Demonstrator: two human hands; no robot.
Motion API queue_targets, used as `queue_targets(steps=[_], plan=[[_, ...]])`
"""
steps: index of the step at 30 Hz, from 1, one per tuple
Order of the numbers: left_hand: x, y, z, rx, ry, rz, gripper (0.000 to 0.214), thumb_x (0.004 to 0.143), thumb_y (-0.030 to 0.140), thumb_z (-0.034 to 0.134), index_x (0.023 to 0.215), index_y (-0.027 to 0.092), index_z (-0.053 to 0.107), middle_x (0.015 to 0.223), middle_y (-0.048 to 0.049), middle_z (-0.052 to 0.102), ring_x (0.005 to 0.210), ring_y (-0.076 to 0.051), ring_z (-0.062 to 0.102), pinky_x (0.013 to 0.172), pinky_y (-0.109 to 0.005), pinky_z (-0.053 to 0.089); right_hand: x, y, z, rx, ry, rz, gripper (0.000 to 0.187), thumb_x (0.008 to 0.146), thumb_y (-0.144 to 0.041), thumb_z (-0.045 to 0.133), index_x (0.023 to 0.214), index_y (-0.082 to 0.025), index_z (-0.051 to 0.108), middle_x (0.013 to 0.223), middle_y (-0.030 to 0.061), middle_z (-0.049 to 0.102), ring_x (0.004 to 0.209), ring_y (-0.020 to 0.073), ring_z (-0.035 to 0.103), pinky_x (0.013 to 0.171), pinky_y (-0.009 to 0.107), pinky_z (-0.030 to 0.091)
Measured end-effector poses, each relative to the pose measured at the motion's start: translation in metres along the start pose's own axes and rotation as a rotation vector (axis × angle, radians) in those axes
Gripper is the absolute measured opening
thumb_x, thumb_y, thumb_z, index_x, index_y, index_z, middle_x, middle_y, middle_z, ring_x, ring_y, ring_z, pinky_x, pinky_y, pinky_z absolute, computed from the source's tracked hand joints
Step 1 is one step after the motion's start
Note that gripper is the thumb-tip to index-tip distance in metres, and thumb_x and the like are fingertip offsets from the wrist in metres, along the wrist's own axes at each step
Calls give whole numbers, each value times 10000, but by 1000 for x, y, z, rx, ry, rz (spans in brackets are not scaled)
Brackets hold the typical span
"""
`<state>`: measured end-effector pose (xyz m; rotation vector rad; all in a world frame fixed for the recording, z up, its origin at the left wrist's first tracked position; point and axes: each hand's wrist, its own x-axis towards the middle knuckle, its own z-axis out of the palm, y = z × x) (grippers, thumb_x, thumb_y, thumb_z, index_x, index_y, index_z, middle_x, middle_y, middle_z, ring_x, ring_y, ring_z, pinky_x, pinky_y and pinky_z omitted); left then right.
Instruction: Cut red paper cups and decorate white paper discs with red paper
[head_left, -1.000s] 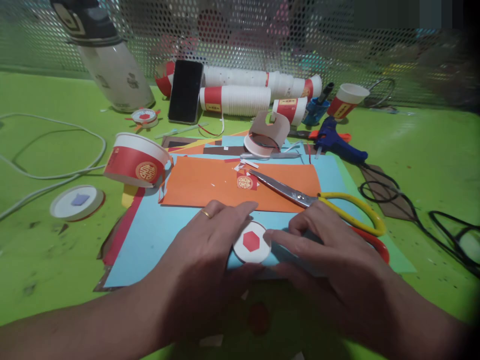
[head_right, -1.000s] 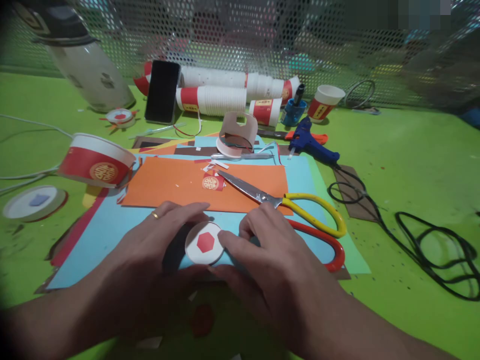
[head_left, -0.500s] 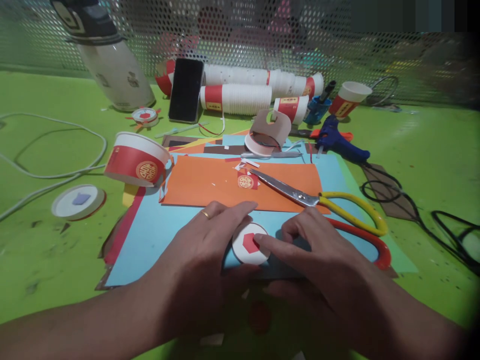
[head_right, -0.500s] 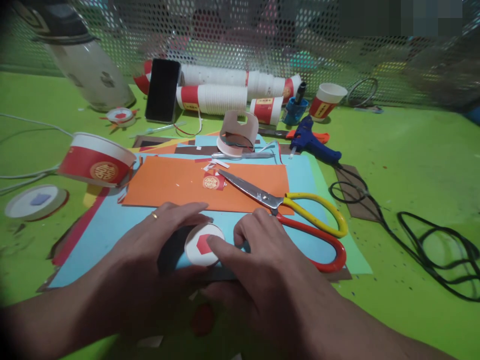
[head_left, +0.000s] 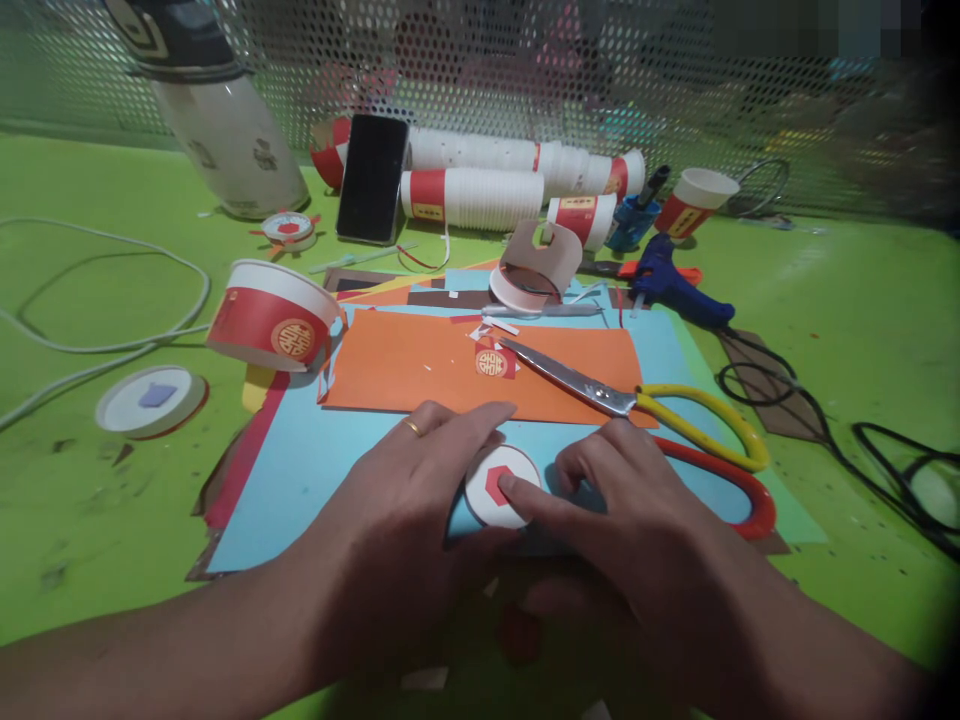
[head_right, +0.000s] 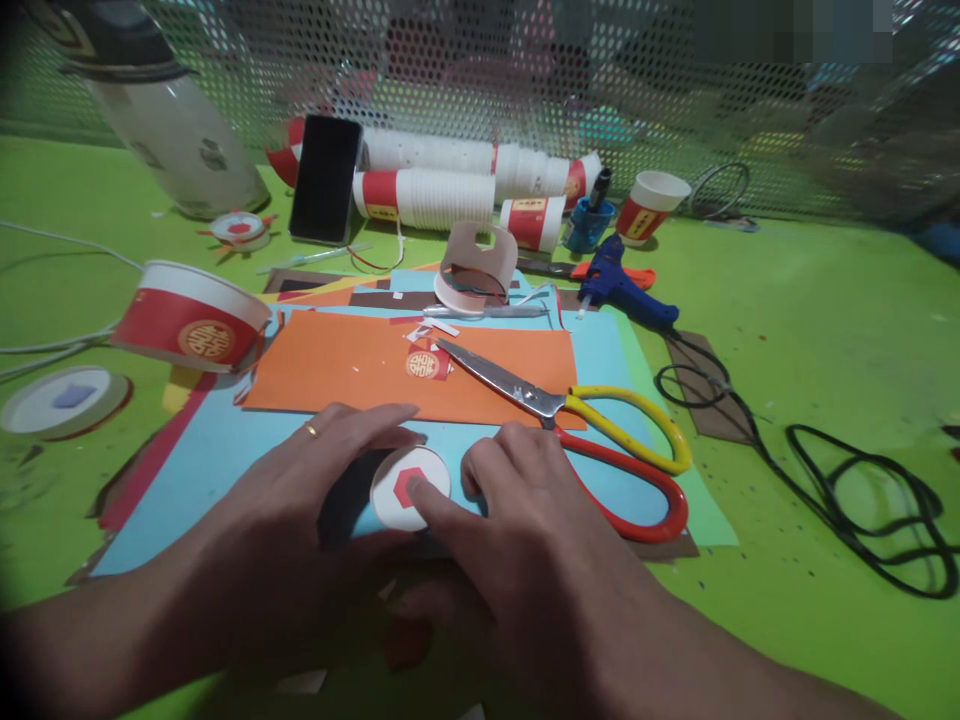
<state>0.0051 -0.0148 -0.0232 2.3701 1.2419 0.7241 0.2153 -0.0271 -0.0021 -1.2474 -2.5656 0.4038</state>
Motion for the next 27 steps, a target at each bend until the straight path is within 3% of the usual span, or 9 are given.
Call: queue_targets(steps=[12,18,27], plan=[[-2,0,-1,4,-13,13,553,821,262,692,1295,161,426,1027,-92,628,904,-246,546,745,-374,476,-3,2,-3,1,29,-35,430,936,-534,485,1230,-252,623,875,65,525,816,245,419,682,380,353],[1,-1,-2,9,-45,-4,617,795,238,712,1323,181,399,1057,-92,616,919,-253,545,750,-373,476,-3,9,-15,5,118,-34,281,963,-353,507,1181,-203,600,893,59,471,811,224,414,651,346,344],[1,0,-2,11,-10,3,569,832,270,691,1310,153,404,1059,-101,626,918,-241,548,780,-386,478,2,1,-11,64,11,7,190,895,-341,620,1017,-207,675,838,56,530,793,234,442,652,360,353]])
